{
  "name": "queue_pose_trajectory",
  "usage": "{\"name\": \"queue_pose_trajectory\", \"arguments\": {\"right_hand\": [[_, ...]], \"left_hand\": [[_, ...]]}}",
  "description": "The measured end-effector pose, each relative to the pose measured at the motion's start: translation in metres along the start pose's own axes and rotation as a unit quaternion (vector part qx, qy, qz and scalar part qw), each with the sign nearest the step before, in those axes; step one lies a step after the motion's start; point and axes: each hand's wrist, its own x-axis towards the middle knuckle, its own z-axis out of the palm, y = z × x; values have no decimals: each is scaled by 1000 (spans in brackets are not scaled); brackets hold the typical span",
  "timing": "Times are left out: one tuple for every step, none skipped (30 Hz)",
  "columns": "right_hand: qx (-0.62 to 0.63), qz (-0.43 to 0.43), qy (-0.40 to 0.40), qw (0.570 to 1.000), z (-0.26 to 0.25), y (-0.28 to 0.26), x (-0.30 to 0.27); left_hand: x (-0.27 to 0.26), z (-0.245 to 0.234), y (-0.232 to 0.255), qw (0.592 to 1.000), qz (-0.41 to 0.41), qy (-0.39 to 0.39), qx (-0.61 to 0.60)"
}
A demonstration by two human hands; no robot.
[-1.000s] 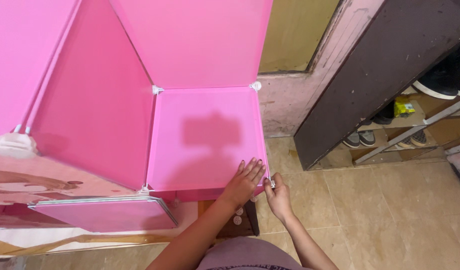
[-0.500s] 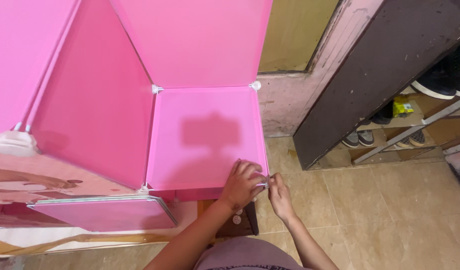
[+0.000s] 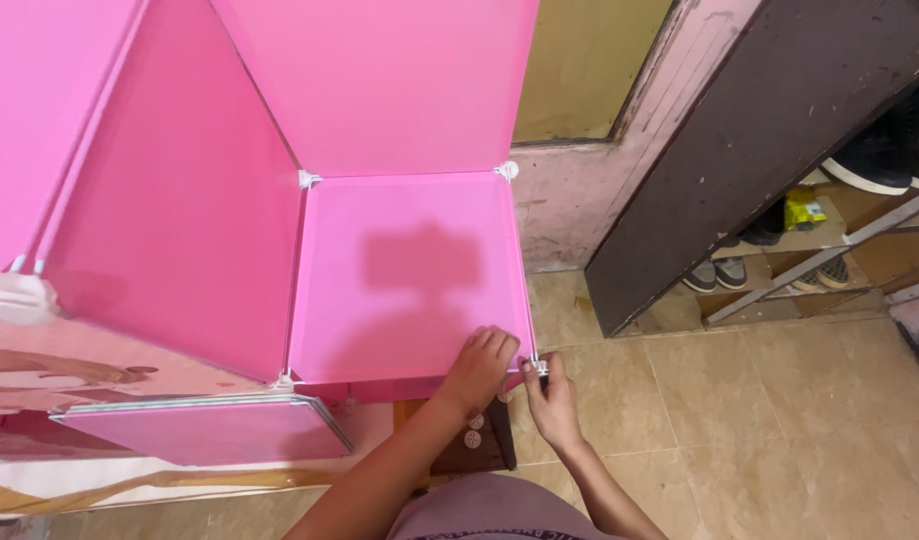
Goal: The person works on a pink fabric-and-plastic cube storage organizer, detaching printed and plain panels from the frame connectors and reattaching them, pressing panel edges onto the corner joints by hand. They handle panels one at a time and stack removed panels on a small stool before fitting them back onto the unit.
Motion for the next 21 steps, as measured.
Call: {"name": "queue_pose_trajectory", "arguments": {"right_hand": [[4, -6, -4, 1000, -1, -1, 1], [9, -13, -9, 1000, -2, -2, 2], [13, -19, -15, 1000, -3, -3, 2], [2, -13, -25, 1000, -4, -4, 3], [-9, -7, -35, 999, -6, -4, 4], [-21, -2, -45, 999, -9, -5, 5], [-28, -8, -50, 998, -9, -7, 8], [-36, -12, -57, 998, -11, -8, 8], [-43, -16, -63, 997, -13, -9, 8], [-39, -35, -76, 996, -16, -11, 10], [-34, -55, -89, 994, -19, -13, 12], [-29, -73, -102, 992, -22, -15, 12], [-64, -45, -123, 989, -26, -18, 12], [-98, -19, -143, 985, -32, -22, 13], [-131, 6, -164, 978, -35, -26, 15], [-145, -16, -146, 978, -35, -30, 15], [-159, -38, -129, 978, -35, -34, 15], [-173, -60, -110, 977, -35, -37, 15], [-201, -53, -97, 973, -31, -40, 15], [-229, -46, -84, 969, -26, -43, 14], [-257, -40, -70, 963, -23, -44, 14]], "left_hand": [[1, 4, 0, 999, -3, 6, 33], [1, 8, 1, 998, -8, 11, 67], [0, 10, 2, 995, -12, 16, 100], [0, 12, 1, 991, -27, -12, 130], [1, 12, 0, 986, -43, -40, 159], [2, 12, -1, 978, -58, -68, 188], [4, 12, -2, 978, -56, -63, 191], [4, 11, -1, 978, -55, -61, 192], [5, 11, -1, 978, -53, -58, 193], [6, 9, 0, 975, -51, -68, 206], [7, 6, -1, 971, -49, -78, 220], [9, 4, 0, 968, -47, -89, 232], [11, 2, 2, 966, -57, -130, 216], [14, -2, 3, 962, -69, -169, 202], [16, -6, 4, 957, -80, -208, 188], [17, -10, 6, 957, -78, -201, 194], [17, -14, 8, 957, -76, -195, 200], [18, -17, 10, 958, -74, -189, 205], [19, -19, 11, 958, -80, -200, 188], [20, -20, 13, 958, -87, -211, 170], [19, -20, 14, 958, -94, -223, 153]]}}
